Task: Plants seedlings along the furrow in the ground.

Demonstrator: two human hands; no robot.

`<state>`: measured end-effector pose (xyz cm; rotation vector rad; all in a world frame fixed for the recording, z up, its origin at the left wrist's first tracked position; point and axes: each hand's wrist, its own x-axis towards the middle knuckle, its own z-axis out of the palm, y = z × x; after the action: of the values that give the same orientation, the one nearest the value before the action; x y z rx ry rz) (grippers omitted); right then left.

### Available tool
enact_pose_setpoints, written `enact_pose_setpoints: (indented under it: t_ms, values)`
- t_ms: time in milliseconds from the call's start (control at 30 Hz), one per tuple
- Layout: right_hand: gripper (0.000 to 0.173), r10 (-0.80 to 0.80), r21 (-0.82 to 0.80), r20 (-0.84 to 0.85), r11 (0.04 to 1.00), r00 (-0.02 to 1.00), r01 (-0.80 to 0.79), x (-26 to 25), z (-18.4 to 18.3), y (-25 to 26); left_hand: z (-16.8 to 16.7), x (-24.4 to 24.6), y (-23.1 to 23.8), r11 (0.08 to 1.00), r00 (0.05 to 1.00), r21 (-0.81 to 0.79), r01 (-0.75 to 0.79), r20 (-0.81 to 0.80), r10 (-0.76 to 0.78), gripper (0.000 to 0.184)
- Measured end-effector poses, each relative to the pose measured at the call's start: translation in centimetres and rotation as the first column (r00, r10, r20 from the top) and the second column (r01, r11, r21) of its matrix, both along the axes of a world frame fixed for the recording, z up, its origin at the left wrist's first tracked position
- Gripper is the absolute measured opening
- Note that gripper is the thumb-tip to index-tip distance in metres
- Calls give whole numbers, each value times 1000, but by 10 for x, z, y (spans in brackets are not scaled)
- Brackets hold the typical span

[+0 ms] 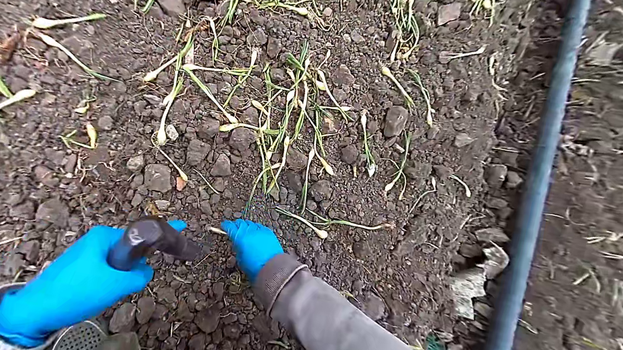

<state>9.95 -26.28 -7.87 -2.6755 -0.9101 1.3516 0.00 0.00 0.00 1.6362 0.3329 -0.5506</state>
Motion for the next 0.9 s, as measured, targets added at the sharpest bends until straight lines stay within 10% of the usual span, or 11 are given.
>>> enact_pose_setpoints:
  t_ms: [100, 233, 400, 567, 700, 900]
  values:
    - [33, 24, 30, -76, 999, 997, -22, -10, 11, 15, -36, -8, -38, 993, 988, 101, 67, -144, -53, 1]
    - [31, 76, -18, -172, 997, 982, -80, -33, -6, 44, -39, -47, -22, 973, 964, 1, -233, -131, 231, 12]
    - [35, -30, -103, -157, 995, 987, 14, -42, -19, 44, 33, -40, 48, 939, 937, -338, -61, 305, 170, 39]
    - [37, -76, -9, -59, 997, 995, 76, -26, 1, 21, -25, -12, -7, 999, 995, 17, 29, -99, -27, 6]
    - [36, -70, 5, -76, 997, 995, 71, -33, -13, 38, -58, -32, -28, 986, 960, -40, -161, -236, 147, 8]
    - [43, 50, -10, -114, 999, 992, -52, -47, -34, 53, 4, -71, 42, 969, 968, -67, -239, 58, 243, 32]
